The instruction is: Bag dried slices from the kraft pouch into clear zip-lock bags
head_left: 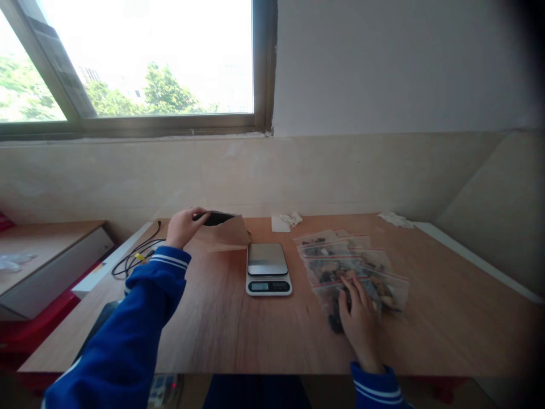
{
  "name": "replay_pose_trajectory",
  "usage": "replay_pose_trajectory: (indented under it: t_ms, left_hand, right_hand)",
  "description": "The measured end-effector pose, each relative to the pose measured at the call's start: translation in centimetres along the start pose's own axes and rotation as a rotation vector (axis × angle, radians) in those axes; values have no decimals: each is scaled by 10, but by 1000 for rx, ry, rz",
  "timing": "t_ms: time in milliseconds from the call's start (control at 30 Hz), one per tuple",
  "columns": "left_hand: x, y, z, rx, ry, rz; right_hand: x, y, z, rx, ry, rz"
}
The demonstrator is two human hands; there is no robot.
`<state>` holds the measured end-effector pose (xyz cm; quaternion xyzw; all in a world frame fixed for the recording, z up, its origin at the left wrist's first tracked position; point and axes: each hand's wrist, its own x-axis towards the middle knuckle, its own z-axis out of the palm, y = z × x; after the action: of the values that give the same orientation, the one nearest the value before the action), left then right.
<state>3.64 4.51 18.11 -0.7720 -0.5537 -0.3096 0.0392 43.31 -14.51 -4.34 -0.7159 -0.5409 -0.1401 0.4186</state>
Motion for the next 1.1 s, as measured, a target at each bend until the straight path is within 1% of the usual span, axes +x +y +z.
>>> replay_pose_trajectory:
  t_ms: [67,167,267,367,433,467,533,600,633,667,700,733,767,833,867,900,933,1033,1100]
  left_hand:
    - [13,8,-9,35,-49,-41]
    - [26,12,-14,39,-114,-73]
    - [33,7,-14,-57,-195,-105]
    - [36,0,-14,-154,-266,-108]
    - [35,0,-15,-157,-243,-101]
    - [33,2,-16,-136,-195,-88]
    - [25,13,-20,-52,-24,-41]
    - [12,30,-24,68,236,19]
    - [2,38,-24,97,340,52]
    - [-8,46,-24,105,422,87]
    - [-20,54,-22,97,472,128]
    - [-33,60,-19,80,490,183]
    - [-47,64,-15,57,488,245]
    - [-77,70,-1,-20,423,370]
    - [-91,72,7,-85,388,395]
    - [-106,75,16,-163,334,373]
    - [-121,77,25,-256,289,324]
    - [-160,88,52,-542,157,91]
    - [-182,96,70,-678,29,-72]
  right_hand:
    - [0,0,0,5,-4,-5]
    - [0,1,1,1,-6,-6]
    - [-1,1,1,-8,-12,6]
    - [-1,2,2,-1,-21,8]
    - [-1,2,2,8,-20,8]
    - [-1,2,2,12,-20,9]
    - [0,3,2,18,-23,11]
    - [-1,3,2,25,-26,15]
    - [-1,3,2,30,-26,16]
    - [-1,3,3,36,-25,17]
    - [-1,4,3,42,-24,17]
    - [-2,4,3,46,-24,17]
    - [-2,4,3,47,-25,16]
    - [-2,5,3,45,-27,14]
    - [-2,5,3,43,-30,11]
    - [-2,5,2,42,-32,6]
    - [-2,5,1,42,-33,1]
    - [-1,1,-2,49,-29,-18]
    - [-1,-6,-4,13,13,-3]
